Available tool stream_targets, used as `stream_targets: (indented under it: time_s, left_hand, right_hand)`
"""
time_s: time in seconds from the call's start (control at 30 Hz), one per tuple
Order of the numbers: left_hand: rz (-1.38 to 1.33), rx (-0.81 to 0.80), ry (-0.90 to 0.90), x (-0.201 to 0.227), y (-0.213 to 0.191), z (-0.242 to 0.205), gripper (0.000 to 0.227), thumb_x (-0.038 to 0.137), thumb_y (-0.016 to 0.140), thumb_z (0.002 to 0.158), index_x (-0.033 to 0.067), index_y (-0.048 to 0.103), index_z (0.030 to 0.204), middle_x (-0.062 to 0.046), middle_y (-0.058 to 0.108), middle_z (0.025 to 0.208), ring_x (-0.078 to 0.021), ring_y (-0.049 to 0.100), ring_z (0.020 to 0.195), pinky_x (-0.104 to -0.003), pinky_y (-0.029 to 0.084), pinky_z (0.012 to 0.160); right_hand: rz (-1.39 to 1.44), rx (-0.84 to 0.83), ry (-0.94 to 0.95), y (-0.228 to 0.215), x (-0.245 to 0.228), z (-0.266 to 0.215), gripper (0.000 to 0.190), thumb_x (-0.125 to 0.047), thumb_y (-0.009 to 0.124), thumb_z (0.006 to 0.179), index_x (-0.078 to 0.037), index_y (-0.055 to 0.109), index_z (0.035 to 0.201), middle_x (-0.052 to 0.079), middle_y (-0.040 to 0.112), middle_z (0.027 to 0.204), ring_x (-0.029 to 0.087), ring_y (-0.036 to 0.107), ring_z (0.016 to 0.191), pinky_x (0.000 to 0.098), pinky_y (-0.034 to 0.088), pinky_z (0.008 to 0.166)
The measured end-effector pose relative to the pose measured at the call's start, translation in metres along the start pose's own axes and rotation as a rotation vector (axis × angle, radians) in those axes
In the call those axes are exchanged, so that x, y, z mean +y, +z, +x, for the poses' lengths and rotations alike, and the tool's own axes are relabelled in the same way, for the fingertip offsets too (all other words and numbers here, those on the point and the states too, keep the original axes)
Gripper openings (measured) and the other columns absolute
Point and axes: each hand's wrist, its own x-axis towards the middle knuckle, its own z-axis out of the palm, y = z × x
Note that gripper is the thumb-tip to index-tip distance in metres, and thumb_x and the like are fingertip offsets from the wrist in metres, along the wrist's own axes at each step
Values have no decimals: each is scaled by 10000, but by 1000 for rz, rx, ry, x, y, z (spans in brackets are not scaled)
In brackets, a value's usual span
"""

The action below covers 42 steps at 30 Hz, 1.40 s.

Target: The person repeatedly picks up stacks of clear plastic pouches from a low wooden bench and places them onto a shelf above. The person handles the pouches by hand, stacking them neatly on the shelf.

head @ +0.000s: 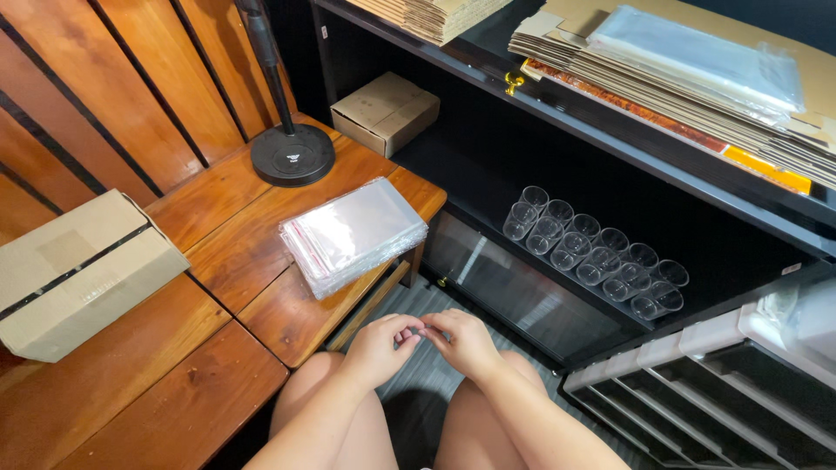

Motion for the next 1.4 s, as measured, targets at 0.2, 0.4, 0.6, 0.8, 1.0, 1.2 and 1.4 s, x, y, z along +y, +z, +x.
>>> stream_targets:
  time_s: [0.2, 0.4, 0.6, 0.8, 1.0, 1.2, 1.4]
  left_hand:
    - [-1, 10, 2, 4, -4, -1, 181, 181, 706, 890, 252, 773, 1042, 0, 715, 828, -169, 713, 829, -318, 580, 759]
    - [9, -6, -1, 6, -5, -2, 188, 187, 699, 902, 261, 779, 1055, 0, 717, 836, -170, 715, 840, -325, 584, 767]
    - [12, -7, 2, 4, -4, -1, 204, 182, 695, 908, 253, 779, 1080, 4, 717, 836, -166, 713, 835, -319, 585, 762]
    - [6, -6, 1, 6, -5, -1, 215, 177, 698, 902, 239, 777, 1091, 1, 719, 834, -166, 714, 825, -320, 587, 750]
    - [0, 0, 14, 4, -5, -2, 233, 180, 704, 898, 244, 775, 1110, 9, 717, 829, -158, 714, 819, -307, 586, 744]
    - [9, -9, 13, 6, -6, -2, 236, 182, 702, 901, 239, 771, 1119, 8, 720, 835, -161, 718, 833, -310, 587, 753]
    - [11, -11, 3, 5, -5, -2, 252, 183, 705, 897, 242, 764, 1134, 3, 716, 840, -162, 714, 838, -316, 586, 750]
  right_hand:
    - [9, -10, 18, -1, 0, 0, 93, -263, 730, 932, -234, 765, 1013, 24, 700, 720, 251, 704, 729, 391, 579, 686]
    - [16, -25, 40, -2, -1, 1, 94, -259, 731, 930, -234, 767, 1013, 25, 707, 721, 244, 712, 738, 387, 579, 693]
    - [19, -24, 52, -2, 1, 1, 96, -263, 735, 926, -239, 771, 1012, 27, 715, 726, 239, 715, 743, 385, 582, 698]
    - [33, -20, 70, -2, 0, 1, 96, -250, 743, 918, -236, 772, 1008, 28, 720, 724, 243, 716, 743, 393, 583, 702]
    - [52, -23, 110, -3, -4, 2, 92, -245, 747, 920, -233, 782, 1004, 20, 728, 715, 232, 714, 727, 380, 579, 708]
    - [38, -35, 121, -4, -5, 3, 91, -267, 741, 924, -240, 772, 1004, 21, 729, 725, 239, 717, 744, 397, 581, 711]
    - [46, -48, 148, -4, -5, 3, 81, -262, 738, 932, -234, 773, 999, 13, 736, 727, 223, 721, 745, 376, 580, 721]
